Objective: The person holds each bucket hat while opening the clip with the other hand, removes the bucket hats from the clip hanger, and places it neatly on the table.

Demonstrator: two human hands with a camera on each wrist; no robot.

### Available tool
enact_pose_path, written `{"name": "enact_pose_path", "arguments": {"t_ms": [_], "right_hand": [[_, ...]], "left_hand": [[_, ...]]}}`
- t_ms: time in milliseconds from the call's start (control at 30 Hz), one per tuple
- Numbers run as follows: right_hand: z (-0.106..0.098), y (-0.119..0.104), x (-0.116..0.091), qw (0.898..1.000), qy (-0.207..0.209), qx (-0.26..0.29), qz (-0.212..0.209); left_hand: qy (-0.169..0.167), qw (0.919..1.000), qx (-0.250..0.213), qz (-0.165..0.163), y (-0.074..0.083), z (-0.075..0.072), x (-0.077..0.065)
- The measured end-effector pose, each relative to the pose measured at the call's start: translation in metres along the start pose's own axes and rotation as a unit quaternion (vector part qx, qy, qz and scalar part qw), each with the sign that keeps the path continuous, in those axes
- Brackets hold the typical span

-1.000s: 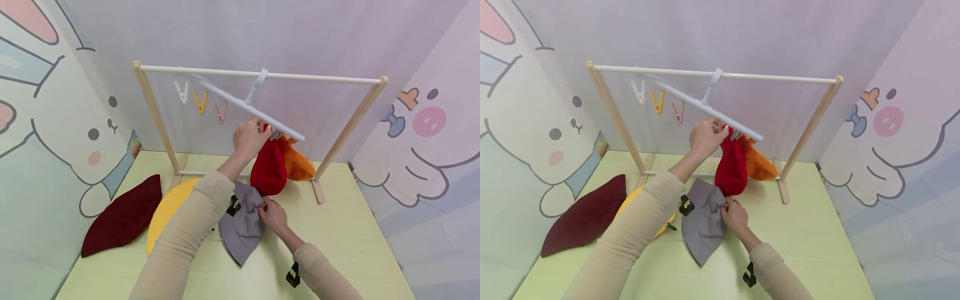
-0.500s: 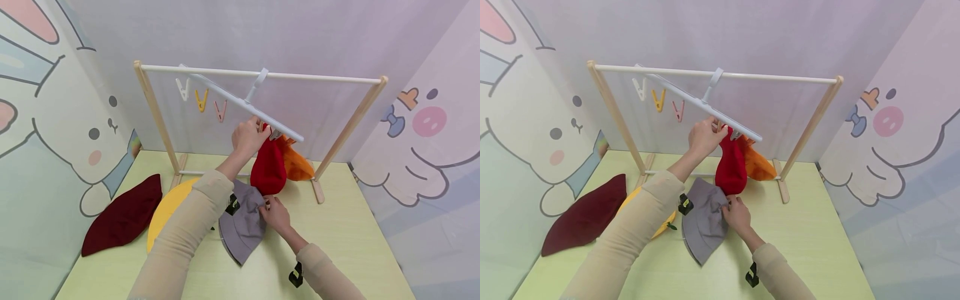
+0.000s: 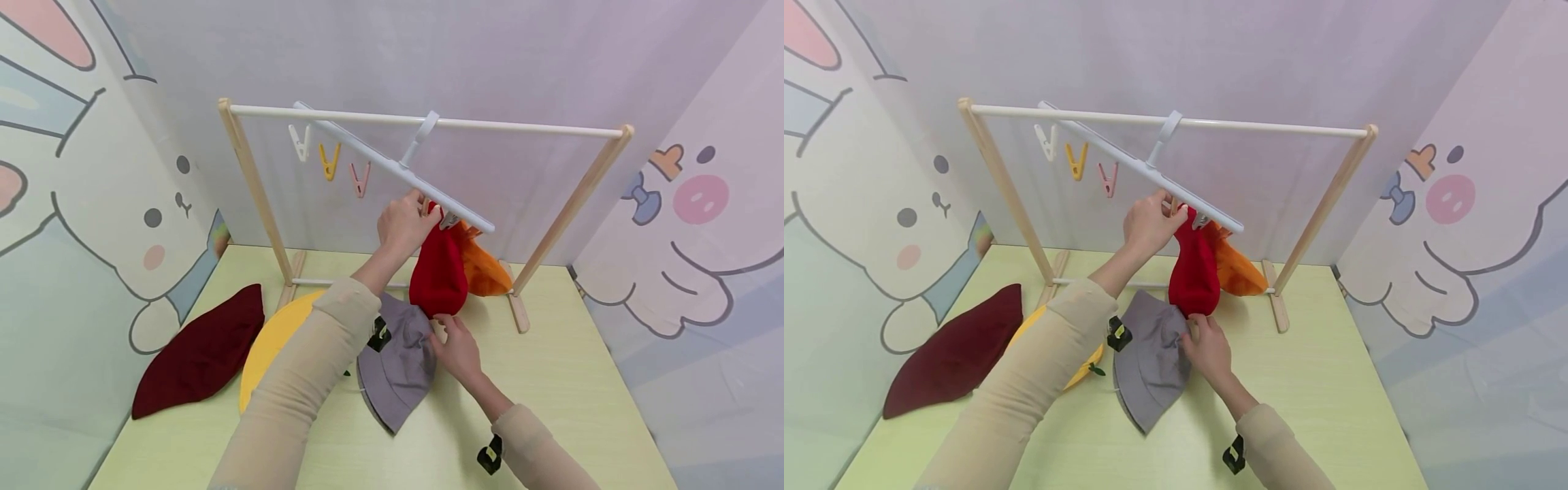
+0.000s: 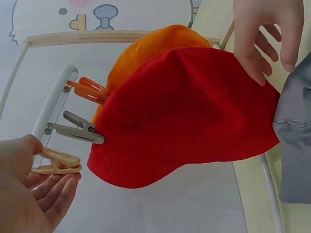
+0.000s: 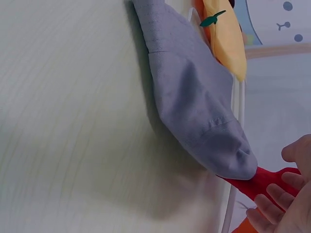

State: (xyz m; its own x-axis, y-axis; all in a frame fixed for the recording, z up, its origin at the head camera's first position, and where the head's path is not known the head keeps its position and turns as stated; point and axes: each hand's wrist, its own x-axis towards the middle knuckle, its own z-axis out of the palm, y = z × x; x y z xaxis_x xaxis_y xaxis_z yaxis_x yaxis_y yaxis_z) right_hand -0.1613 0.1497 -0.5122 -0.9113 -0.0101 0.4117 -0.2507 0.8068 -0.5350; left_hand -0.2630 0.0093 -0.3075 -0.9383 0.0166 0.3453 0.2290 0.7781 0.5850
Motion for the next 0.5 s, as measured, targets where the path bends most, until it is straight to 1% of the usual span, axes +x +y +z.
{"name": "enact_pose_path", "arguments": {"t_ms": [233,500], "right_hand": [[-0.009,-0.003,0.000,0.998,0.034,0.005,-0.045],[-0.020,-0.009,0.003,0.993,0.083,-0.004,-0.078]], "left_hand": [[0.008,0.9999,0.008,-0.001,0.001,0.000,0.000],[0.008,0.9999,0.010,0.003,0.000,0.000,0.000]]}}
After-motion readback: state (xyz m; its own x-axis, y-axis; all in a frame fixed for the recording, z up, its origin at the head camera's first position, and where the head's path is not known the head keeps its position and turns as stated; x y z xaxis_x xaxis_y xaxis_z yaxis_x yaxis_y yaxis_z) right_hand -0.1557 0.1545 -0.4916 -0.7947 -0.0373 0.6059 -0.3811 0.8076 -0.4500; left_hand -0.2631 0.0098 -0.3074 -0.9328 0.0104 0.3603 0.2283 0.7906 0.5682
